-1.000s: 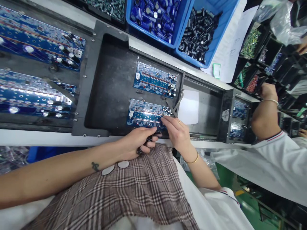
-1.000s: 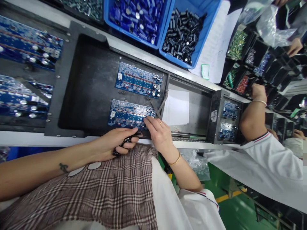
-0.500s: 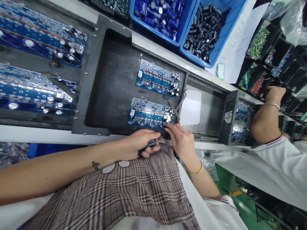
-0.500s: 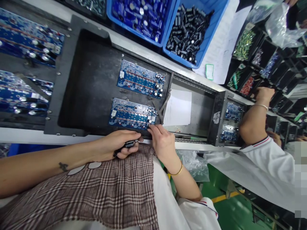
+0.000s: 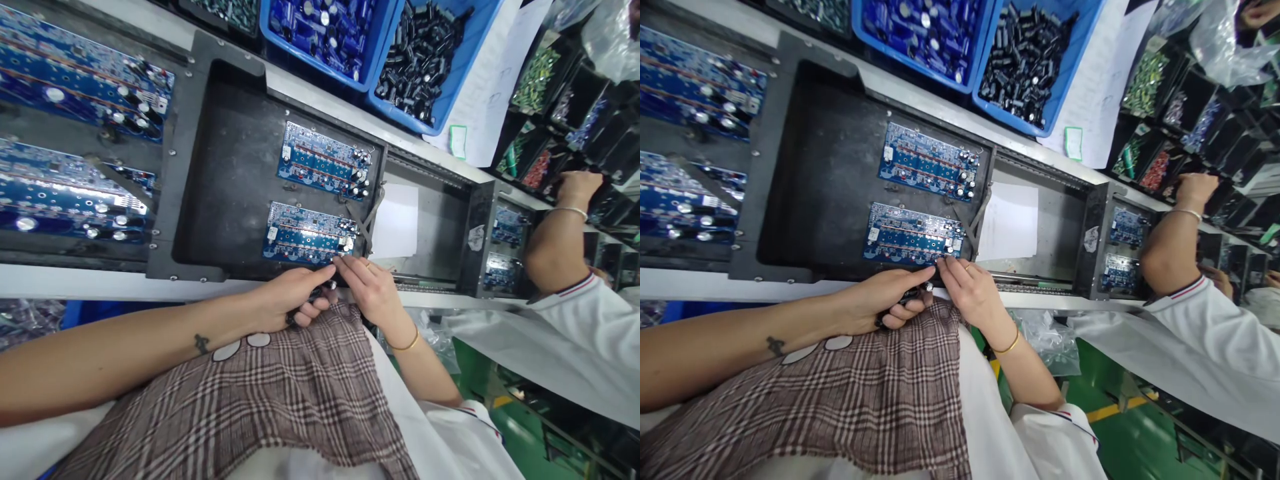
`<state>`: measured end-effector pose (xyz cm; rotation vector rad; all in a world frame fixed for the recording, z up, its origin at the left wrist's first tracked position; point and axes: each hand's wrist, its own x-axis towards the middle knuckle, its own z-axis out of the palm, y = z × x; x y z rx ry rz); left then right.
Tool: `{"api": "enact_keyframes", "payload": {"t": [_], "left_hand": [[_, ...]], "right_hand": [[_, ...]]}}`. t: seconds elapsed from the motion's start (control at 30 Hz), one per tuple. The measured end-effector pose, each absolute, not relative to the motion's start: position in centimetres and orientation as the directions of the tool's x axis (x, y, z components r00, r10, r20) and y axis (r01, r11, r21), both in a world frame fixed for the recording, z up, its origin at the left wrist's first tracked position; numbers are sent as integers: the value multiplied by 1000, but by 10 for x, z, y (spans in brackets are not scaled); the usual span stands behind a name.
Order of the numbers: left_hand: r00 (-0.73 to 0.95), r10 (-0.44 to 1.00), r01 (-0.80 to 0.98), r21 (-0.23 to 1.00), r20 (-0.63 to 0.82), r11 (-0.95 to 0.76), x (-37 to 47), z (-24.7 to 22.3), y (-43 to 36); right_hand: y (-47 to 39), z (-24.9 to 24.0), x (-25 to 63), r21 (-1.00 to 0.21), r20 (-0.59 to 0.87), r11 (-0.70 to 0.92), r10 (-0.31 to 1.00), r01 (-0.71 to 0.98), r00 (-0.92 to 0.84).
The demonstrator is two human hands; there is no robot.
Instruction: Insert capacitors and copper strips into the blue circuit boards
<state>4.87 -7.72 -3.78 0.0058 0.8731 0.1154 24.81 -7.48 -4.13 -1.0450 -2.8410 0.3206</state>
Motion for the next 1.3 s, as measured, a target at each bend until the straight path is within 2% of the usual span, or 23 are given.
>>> {"api": "enact_keyframes", "payload": {"t": [0.13, 0.23, 0.43, 0.57, 0.7, 0.83, 0.9, 0.97, 1.1, 1.2, 1.3], "left_hand": [[624, 40, -33, 25, -780, 999, 54, -39, -73], [621, 28, -41, 3, -783, 999, 59, -35, -72], [633, 192, -216, 67, -750, 974, 58, -23, -76], [655, 242, -217, 129, -716, 968, 52, -24, -80], [625, 237, -156, 178, -744, 972, 48, -28, -80], [624, 278, -210, 185, -731, 960, 47, -30, -76], [625, 289, -227, 186, -726, 956, 45, -30, -73], [622, 295, -204, 214, -725, 955, 42, -28, -72], [634, 308, -36, 370, -709, 928, 39, -12, -67], [657, 363, 94, 549, -661, 831, 51, 9, -30], [551, 624, 2, 749, -554, 663, 73, 28, 55]], "right_hand": [[-82, -20, 240, -362, 44, 595, 780, 718, -624], [-91, -6, 235, -447, 43, 529, 818, 722, -573], [-81, -31, 245, -367, 87, 351, 935, 862, -344], [-74, -43, 248, -311, 39, 349, 934, 884, -355], [-74, -42, 247, -266, 31, 391, 917, 881, -398], [-75, -47, 250, -228, 31, 475, 876, 850, -481], [-77, -46, 249, -259, 52, 495, 865, 830, -499], [-79, -38, 245, -370, 83, 436, 895, 820, -438], [-83, -8, 237, -671, -18, 263, 929, 693, -370], [-79, 5, 240, -739, 17, 183, 967, 649, -253], [-68, 6, 246, -738, 104, 164, 986, 655, -130]]}}
